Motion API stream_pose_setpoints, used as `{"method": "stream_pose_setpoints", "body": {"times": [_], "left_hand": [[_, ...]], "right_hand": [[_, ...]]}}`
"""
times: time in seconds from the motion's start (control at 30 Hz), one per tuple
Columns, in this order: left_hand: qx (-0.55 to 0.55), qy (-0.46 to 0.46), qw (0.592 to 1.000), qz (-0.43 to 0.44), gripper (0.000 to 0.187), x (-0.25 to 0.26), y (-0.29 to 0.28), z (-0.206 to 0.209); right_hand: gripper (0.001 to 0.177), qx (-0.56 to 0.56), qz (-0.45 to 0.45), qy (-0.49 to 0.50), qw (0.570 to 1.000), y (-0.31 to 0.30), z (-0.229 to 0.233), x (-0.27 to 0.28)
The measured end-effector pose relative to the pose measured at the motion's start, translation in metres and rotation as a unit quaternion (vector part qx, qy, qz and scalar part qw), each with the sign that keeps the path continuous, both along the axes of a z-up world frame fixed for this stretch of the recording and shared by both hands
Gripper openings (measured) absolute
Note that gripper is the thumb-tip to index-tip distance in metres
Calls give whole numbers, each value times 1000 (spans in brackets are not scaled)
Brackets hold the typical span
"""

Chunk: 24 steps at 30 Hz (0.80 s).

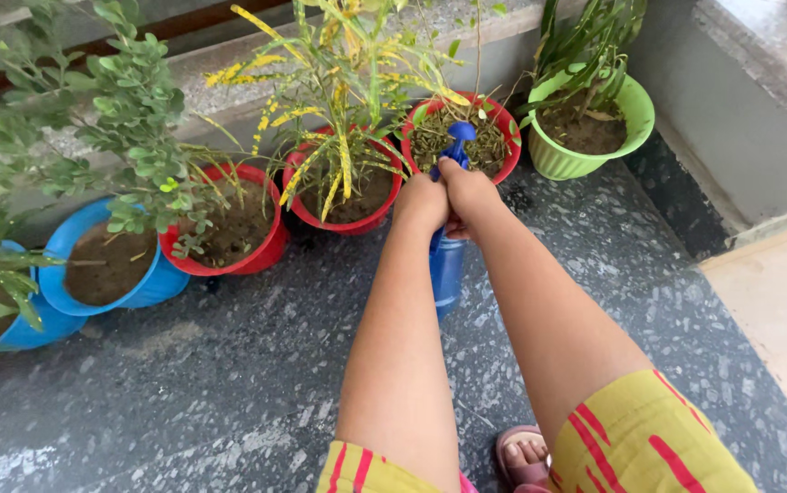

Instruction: The person uses a blue handheld pressure sprayer to water several potted plants arranged on a tiled balcony floor. The person moves the sprayer from one pot to the next, applying water to the soil and foliage of each plant in sequence.

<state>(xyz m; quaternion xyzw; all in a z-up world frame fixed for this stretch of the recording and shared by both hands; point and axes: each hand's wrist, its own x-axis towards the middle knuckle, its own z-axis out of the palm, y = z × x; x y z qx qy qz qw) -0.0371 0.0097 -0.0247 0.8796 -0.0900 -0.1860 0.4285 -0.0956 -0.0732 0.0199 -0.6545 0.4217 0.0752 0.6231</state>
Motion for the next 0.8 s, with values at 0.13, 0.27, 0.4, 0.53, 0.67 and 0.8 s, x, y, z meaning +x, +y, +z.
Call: {"method": "stream_pose_setpoints", "body": {"times": [0.13,0.27,0.4,0.53,0.67,0.8], "left_hand": [[5,-4,1000,5,61,-2,-6,15],[27,5,1000,4,69,-3,-12,26],[17,24,1000,-1,65,1,-18,27],[35,-37,999,-4,57,1,-29,21],[41,-34,999,-6,56,-6,-31,21],[41,13,998,41,66,-8,-18,25]], "right_hand": [[74,18,10,3,1000,-9,14,0],[80,77,4,13,997,-10,27,-5],[77,50,18,-32,998,-17,24,-4],[69,20,20,-48,998,-30,16,-2],[63,24,6,-29,999,-33,14,-6],[72,48,10,-12,999,-19,23,-3]]}}
